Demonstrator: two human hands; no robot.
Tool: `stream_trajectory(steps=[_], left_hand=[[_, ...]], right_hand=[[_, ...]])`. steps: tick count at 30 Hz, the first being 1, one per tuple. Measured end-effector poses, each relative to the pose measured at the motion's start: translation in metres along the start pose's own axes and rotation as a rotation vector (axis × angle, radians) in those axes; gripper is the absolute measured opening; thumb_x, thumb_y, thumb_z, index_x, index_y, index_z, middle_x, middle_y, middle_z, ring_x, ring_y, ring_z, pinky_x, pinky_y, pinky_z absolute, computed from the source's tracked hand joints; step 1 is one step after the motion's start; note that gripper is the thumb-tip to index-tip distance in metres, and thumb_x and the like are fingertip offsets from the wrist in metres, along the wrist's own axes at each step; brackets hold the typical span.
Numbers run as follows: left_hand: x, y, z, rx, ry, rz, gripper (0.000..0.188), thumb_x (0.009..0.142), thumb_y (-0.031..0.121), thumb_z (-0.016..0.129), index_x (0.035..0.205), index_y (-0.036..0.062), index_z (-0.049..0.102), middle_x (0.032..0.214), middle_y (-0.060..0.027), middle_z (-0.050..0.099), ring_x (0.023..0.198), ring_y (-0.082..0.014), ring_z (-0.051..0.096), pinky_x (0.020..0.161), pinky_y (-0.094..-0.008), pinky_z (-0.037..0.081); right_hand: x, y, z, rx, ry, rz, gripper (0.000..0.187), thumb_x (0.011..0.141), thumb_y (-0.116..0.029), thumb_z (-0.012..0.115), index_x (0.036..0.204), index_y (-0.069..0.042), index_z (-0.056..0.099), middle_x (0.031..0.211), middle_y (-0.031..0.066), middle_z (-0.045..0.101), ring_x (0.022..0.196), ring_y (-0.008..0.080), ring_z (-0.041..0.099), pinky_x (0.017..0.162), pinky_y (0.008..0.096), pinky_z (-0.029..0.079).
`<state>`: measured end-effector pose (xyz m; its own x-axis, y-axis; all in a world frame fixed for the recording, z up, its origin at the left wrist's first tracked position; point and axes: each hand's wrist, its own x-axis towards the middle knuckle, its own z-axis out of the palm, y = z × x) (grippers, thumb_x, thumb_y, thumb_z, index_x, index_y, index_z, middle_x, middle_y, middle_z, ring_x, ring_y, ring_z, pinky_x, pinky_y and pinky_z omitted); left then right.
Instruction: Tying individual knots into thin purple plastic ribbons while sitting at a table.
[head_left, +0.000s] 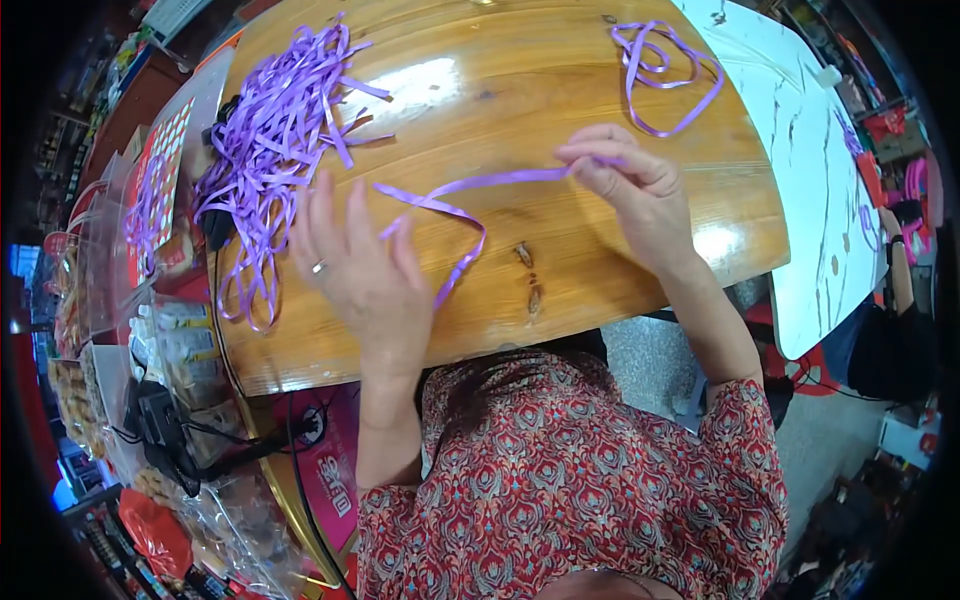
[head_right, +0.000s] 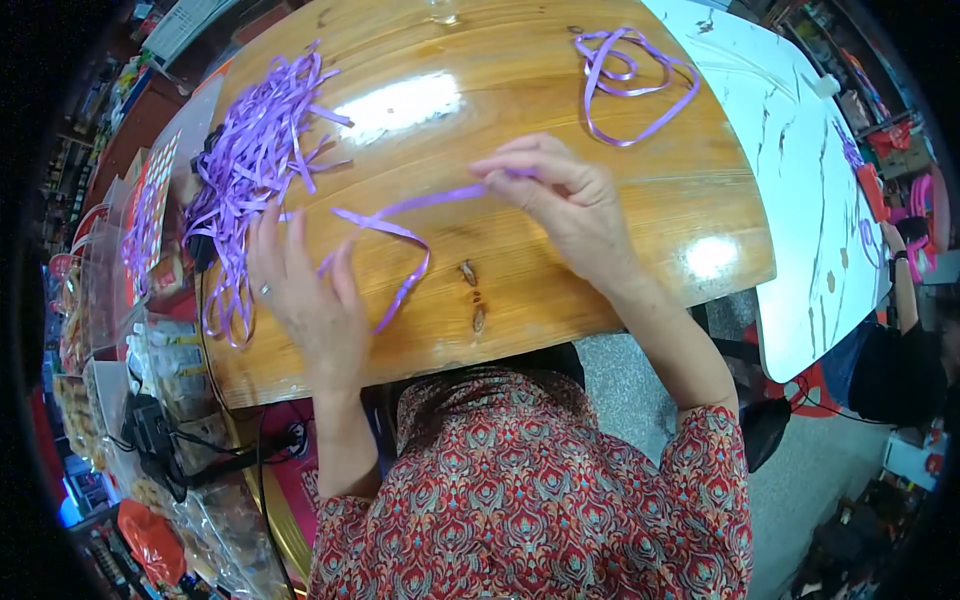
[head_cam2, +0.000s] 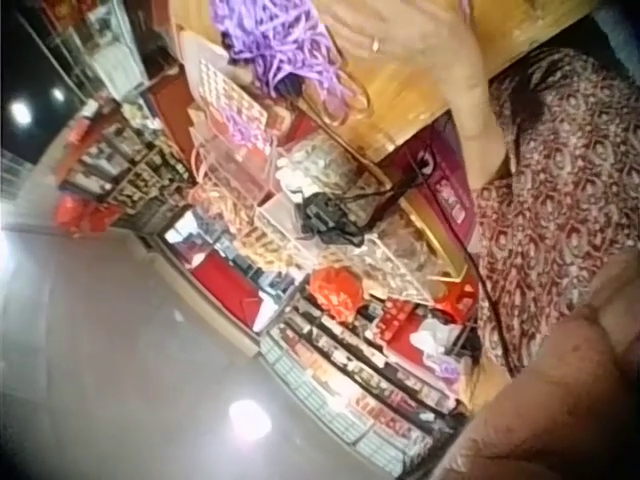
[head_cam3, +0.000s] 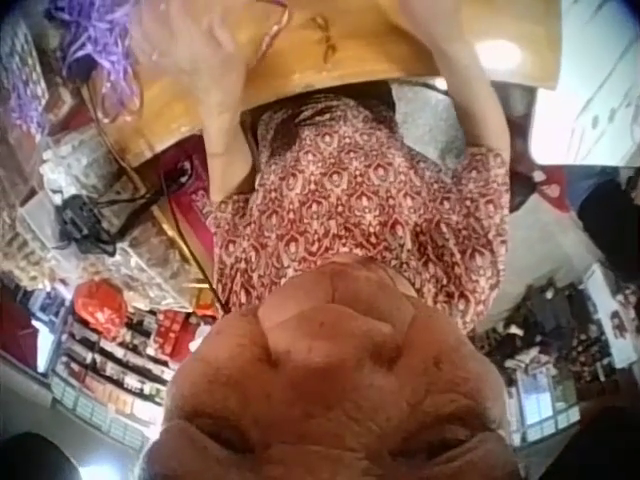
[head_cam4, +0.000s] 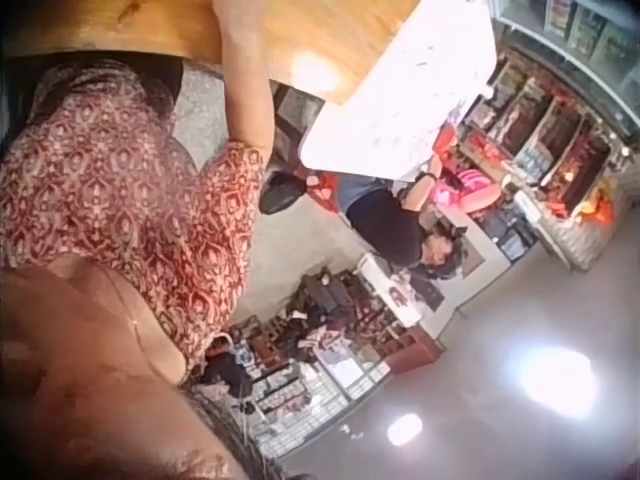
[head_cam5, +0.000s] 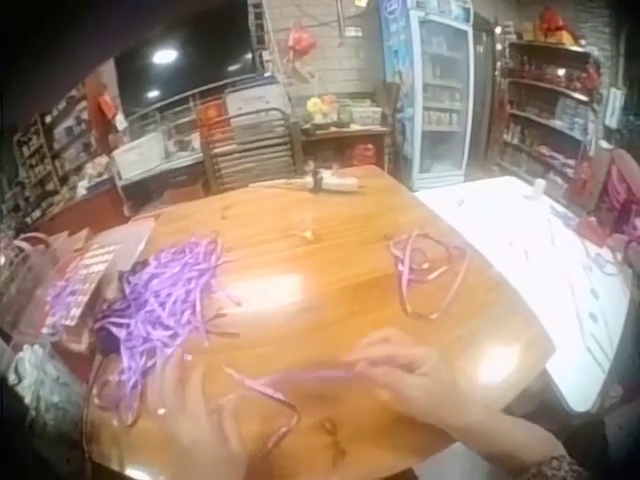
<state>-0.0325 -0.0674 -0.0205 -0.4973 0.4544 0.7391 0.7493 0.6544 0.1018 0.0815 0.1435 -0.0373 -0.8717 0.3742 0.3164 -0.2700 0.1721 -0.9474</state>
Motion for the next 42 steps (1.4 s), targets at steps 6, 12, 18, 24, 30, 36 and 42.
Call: stream_trajectory(steps=[6,12,18,24,30,36,42], left_hand=[[0.004,0.063,0.01,-1.717,-0.325,-0.598,0.026,0.091,0.011,0.054,0.114,-0.0027,0.051,0.107,-0.0075,0.056,0.101,-0.0149,0.053,0.087,-0.0276,0.042],[0.005,0.057,0.012,-1.65,-0.404,-0.681,0.011,0.089,0.008,0.059,0.095,-0.0009,0.062,0.08,0.0032,0.054,0.068,-0.0028,0.047,0.06,-0.0167,0.038],[0.0,0.048,0.013,-1.531,-0.39,-0.751,0.006,0.086,0.006,0.063,0.086,-0.0002,0.064,0.072,0.0054,0.048,0.06,-0.0009,0.042,0.052,-0.0165,0.031],[-0.001,0.044,0.015,-1.474,-0.408,-0.625,0.005,0.084,0.004,0.064,0.085,-0.0006,0.064,0.072,0.0044,0.049,0.061,-0.0023,0.043,0.053,-0.0183,0.034],[0.0,0.042,0.013,-1.317,-0.456,-0.42,0.007,0.079,-0.001,0.066,0.085,-0.0015,0.064,0.071,0.0001,0.051,0.061,-0.0062,0.046,0.054,-0.02,0.035],[0.006,0.036,0.006,-1.173,-0.552,-0.316,0.008,0.076,-0.002,0.068,0.083,-0.0007,0.064,0.07,-0.0023,0.052,0.059,-0.0083,0.048,0.051,-0.0222,0.035],[0.015,0.04,0.0,-0.965,-0.474,-0.097,0.012,0.073,-0.001,0.07,0.084,0.0005,0.065,0.067,-0.0036,0.052,0.058,-0.0106,0.049,0.05,-0.0236,0.035]], right_hand=[[0.003,-0.016,0.033,-0.026,-0.004,-0.24,0.017,0.087,-0.007,0.059,0.1,-0.001,0.066,0.119,0.013,0.054,0.111,0.0177,0.048,0.091,0.0286,0.04],[-0.006,-0.011,0.029,0.319,-0.061,0.026,0.021,0.089,-0.008,0.056,0.106,0.0,0.064,0.115,0.0148,0.057,0.105,0.0214,0.054,0.09,0.0318,0.042],[-0.006,-0.031,0.001,-0.498,-0.015,-0.364,0.031,0.08,-0.009,0.064,0.111,-0.002,0.062,0.11,0.0132,0.061,0.098,0.0237,0.058,0.085,0.0335,0.045],[-0.002,-0.035,0.005,-0.872,-0.112,-0.636,0.038,0.068,-0.009,0.072,0.105,-0.007,0.066,0.101,0.0099,0.062,0.081,0.0233,0.057,0.07,0.0334,0.045],[-0.002,-0.034,0.005,-0.833,-0.091,-0.645,0.03,0.065,-0.005,0.071,0.095,-0.007,0.067,0.078,0.0057,0.057,0.069,0.0227,0.053,0.06,0.0324,0.043],[-0.009,-0.044,0.003,-0.758,-0.194,-0.511,0.029,0.065,-0.003,0.07,0.093,-0.007,0.067,0.074,0.0051,0.055,0.066,0.0213,0.054,0.057,0.0316,0.042],[-0.013,-0.041,0.004,-0.833,-0.155,-0.517,0.027,0.066,-0.003,0.069,0.092,-0.006,0.066,0.073,0.0051,0.055,0.066,0.0202,0.054,0.056,0.032,0.041]])
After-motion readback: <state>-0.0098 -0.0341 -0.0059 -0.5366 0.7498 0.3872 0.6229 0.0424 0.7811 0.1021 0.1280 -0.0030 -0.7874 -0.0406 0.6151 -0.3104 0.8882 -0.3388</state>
